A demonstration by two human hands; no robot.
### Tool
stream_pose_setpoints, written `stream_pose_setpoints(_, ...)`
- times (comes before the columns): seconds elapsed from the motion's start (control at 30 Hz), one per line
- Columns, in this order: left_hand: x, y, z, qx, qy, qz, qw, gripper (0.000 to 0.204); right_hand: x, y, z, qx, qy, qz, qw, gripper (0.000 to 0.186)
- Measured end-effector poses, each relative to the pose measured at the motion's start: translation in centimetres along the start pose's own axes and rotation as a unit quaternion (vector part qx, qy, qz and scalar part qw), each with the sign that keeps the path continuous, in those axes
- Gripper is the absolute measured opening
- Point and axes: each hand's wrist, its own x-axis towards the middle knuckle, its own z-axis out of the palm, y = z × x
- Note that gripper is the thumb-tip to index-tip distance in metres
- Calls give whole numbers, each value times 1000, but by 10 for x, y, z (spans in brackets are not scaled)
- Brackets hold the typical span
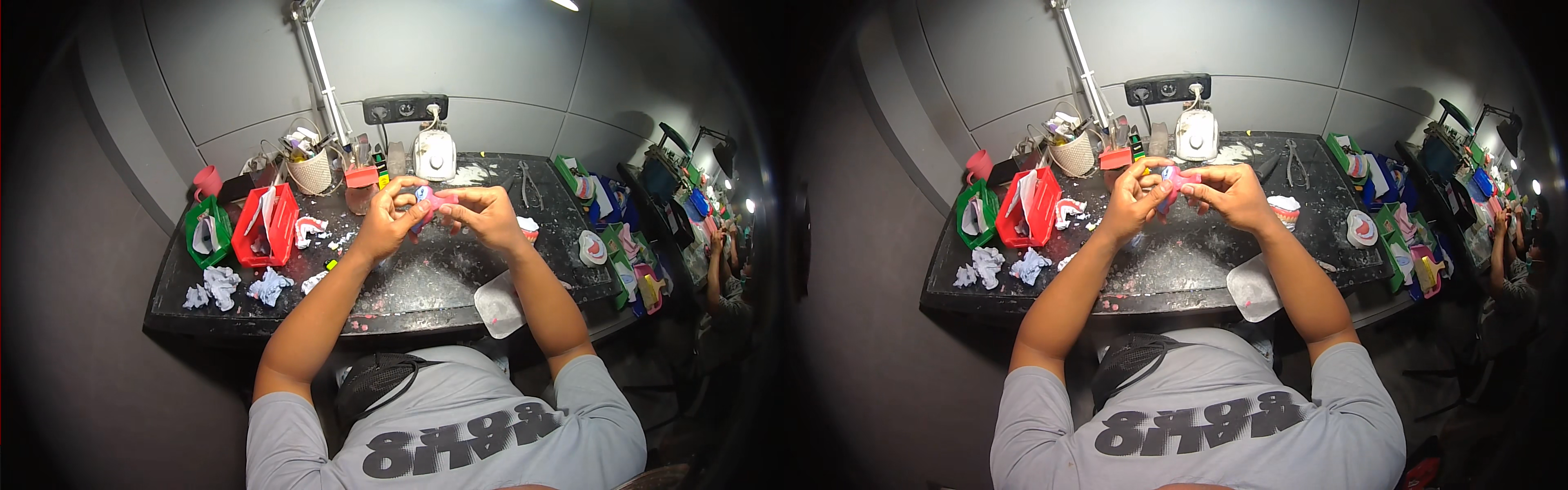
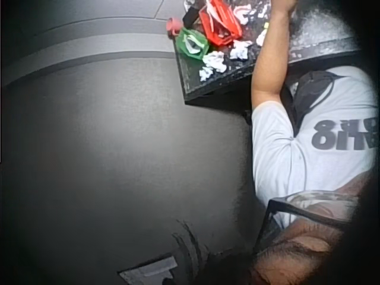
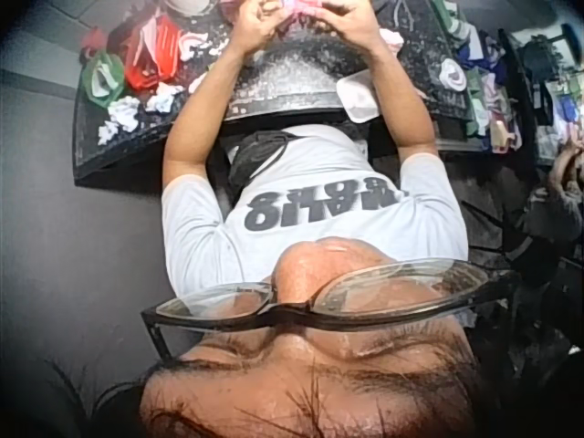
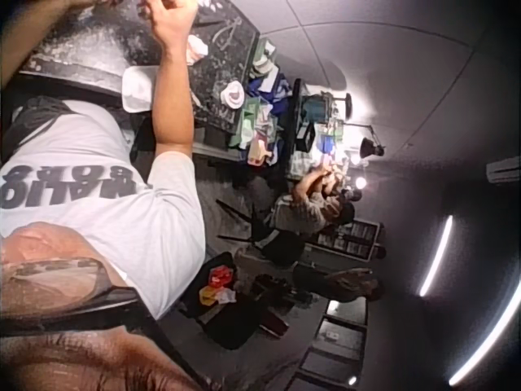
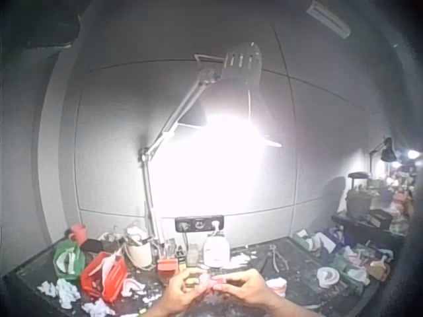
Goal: The person applies pink wax to a blue dental impression tray by hand, pressing and smoothing the material along the base and edges. They rotate the tray and use their fingers to mold the wax into a specific shape against the plastic.
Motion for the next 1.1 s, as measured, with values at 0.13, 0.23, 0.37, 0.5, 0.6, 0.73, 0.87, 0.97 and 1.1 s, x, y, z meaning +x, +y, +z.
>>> stream_pose_setpoints(0.13, 0, 0, 0, 4, -2, 2, 1000, 36, 0, 3, -2, 8, -10, 1, 1000, 29)
stream_pose_setpoints(0.23, 0, 1, -1, 1, 3, 3, 1000, 36, -1, 0, -2, 37, -12, -6, 999, 32)
stream_pose_setpoints(0.37, 0, 5, 0, -13, 6, -5, 1000, 37, 0, -1, 2, 2, 0, -13, 1000, 36)
stream_pose_setpoints(0.5, 1, 6, -2, -47, 6, -24, 999, 35, -1, 2, -4, -22, 5, -42, 999, 38)
stream_pose_setpoints(0.6, 0, 10, -4, -75, 8, -58, 995, 34, -1, -7, 0, -30, 65, -96, 993, 39)
stream_pose_setpoints(0.73, 0, 9, -8, -89, -6, -112, 990, 34, -1, -4, 0, -59, 86, -135, 985, 31)
stream_pose_setpoints(0.87, 0, 8, -6, -74, -2, -115, 991, 33, 1, 5, 0, -46, 98, -138, 985, 26)
stream_pose_setpoints(0.97, 0, 7, -2, -75, 21, -98, 992, 32, 0, 6, 1, -16, 105, -96, 990, 23)
stream_pose_setpoints(1.1, 1, 6, -2, -45, 25, -55, 997, 35, 0, 7, 0, 11, 90, -74, 993, 19)
